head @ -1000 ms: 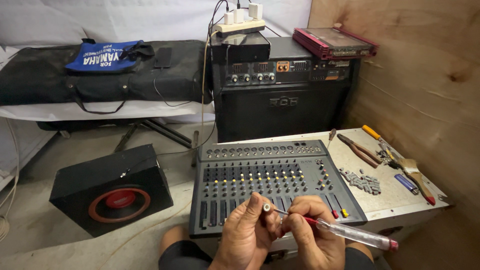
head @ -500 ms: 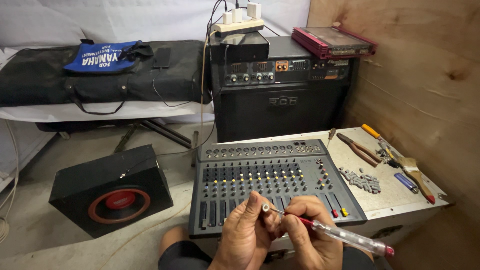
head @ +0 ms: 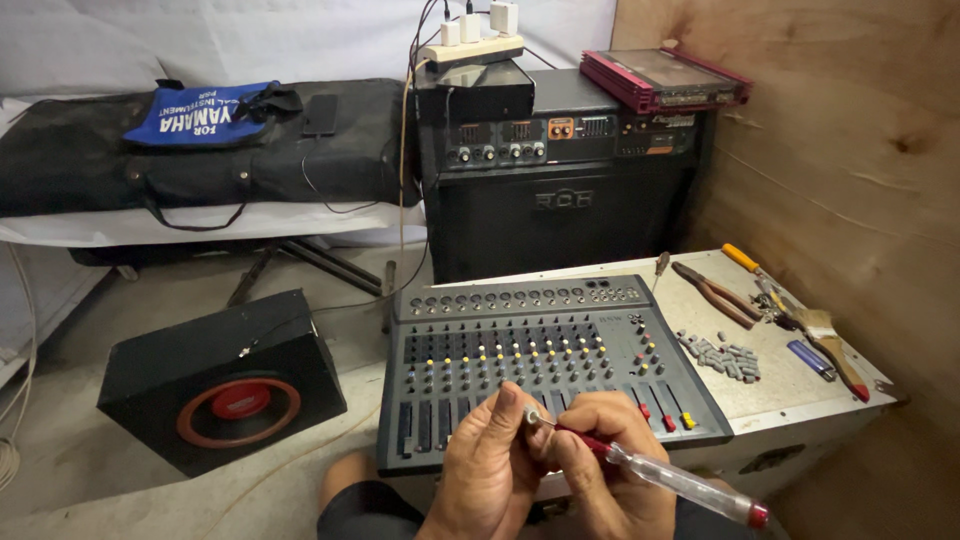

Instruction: The person sits at a workbench and fits small gray knobs onto the shafts of an audio mixing console, using a screwdriver-like tool to help seat them. They pick knobs one at a time from a pile on the bench, press each onto a shaft, and occasionally reposition the mixer while working across the control surface.

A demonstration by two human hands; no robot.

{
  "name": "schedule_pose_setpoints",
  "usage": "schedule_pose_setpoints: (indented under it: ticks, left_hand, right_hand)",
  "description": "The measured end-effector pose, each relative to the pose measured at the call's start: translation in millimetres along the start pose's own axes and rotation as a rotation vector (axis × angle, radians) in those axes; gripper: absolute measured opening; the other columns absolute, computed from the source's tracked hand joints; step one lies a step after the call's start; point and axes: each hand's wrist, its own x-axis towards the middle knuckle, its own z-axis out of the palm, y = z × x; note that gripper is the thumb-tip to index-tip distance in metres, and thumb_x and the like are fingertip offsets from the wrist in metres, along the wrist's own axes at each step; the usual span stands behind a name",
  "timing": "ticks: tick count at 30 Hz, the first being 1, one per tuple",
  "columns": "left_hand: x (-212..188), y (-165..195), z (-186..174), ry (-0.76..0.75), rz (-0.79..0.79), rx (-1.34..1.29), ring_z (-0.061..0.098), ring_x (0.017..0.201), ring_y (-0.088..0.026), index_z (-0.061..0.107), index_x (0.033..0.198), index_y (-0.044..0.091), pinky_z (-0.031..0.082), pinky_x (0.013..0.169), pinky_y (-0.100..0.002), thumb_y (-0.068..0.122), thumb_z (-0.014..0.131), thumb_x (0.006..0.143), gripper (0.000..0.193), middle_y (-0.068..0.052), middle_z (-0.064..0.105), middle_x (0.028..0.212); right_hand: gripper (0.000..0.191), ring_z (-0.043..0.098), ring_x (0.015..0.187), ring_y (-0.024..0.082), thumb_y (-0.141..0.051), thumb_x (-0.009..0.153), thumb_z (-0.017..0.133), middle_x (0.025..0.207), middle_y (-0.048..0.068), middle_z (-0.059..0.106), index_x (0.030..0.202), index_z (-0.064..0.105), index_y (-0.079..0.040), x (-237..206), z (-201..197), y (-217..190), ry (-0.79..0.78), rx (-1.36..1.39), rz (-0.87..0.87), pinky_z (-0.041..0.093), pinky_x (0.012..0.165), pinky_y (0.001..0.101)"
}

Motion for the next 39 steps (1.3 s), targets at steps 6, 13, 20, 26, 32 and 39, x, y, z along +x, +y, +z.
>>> schedule_pose_setpoints:
  ticks: [6,13,20,26,32,39]
  left_hand:
    - [0.6,-2.5,-2.7,0.006,0.009,-0.016,0.053,0.072,-0.014,0.061,0.083,0.004,0.046,0.073,-0.03,0.037,0.059,0.101,0.038,-0.004,0.057,0.076]
    - [0.6,-3.0,-5.4,0.013,0.02,0.002,0.053,0.073,-0.013,0.061,0.083,0.004,0.047,0.073,-0.028,0.036,0.06,0.1,0.036,-0.004,0.059,0.077]
    - [1.9,-8.1,-9.8,0.044,0.075,0.068,0.054,0.073,-0.011,0.063,0.086,0.005,0.047,0.072,-0.028,0.033,0.064,0.099,0.031,-0.002,0.06,0.078]
    - [2.0,-12.3,-17.7,0.05,0.068,0.132,0.055,0.071,-0.012,0.065,0.086,0.005,0.048,0.069,-0.029,0.034,0.065,0.098,0.03,-0.001,0.06,0.077]
    - [4.4,-16.0,-21.3,0.085,0.066,0.115,0.054,0.07,-0.013,0.064,0.086,0.005,0.047,0.069,-0.029,0.032,0.065,0.097,0.029,-0.002,0.06,0.075]
    - [4.4,-12.6,-20.6,0.025,0.075,0.066,0.052,0.068,-0.016,0.058,0.084,0.004,0.047,0.069,-0.031,0.036,0.058,0.102,0.036,-0.006,0.055,0.074]
  right_hand:
    - [0.012,0.068,0.078,0.015,0.002,0.09,0.071,0.098,0.013,0.063,0.1,0.066,0.004,0.6,3.8,-2.3,0.008,-0.012,0.013,0.06,0.068,0.0277]
    - [0.013,0.063,0.083,0.014,0.001,0.088,0.075,0.096,0.011,0.064,0.097,0.067,0.002,4.4,3.7,-7.6,-0.017,-0.175,-0.078,0.053,0.072,0.0249]
    - [0.011,0.065,0.083,0.015,0.001,0.089,0.072,0.097,0.01,0.064,0.098,0.067,0.002,5.3,5.9,-7.3,-0.007,-0.155,-0.056,0.056,0.073,0.0259]
    - [0.011,0.066,0.083,0.016,0.0,0.087,0.073,0.096,0.011,0.066,0.096,0.068,0.003,2.9,2.5,0.0,-0.009,-0.176,-0.024,0.056,0.074,0.0283]
    - [0.008,0.067,0.076,0.019,0.0,0.092,0.069,0.092,0.015,0.066,0.097,0.069,0.004,-0.3,-8.2,18.5,-0.006,0.1,0.269,0.056,0.07,0.0334]
    - [0.015,0.053,0.07,0.017,-0.008,0.096,0.06,0.096,0.009,0.065,0.105,0.062,0.004,-1.8,-21.9,34.2,0.208,0.639,0.481,0.046,0.063,0.0393]
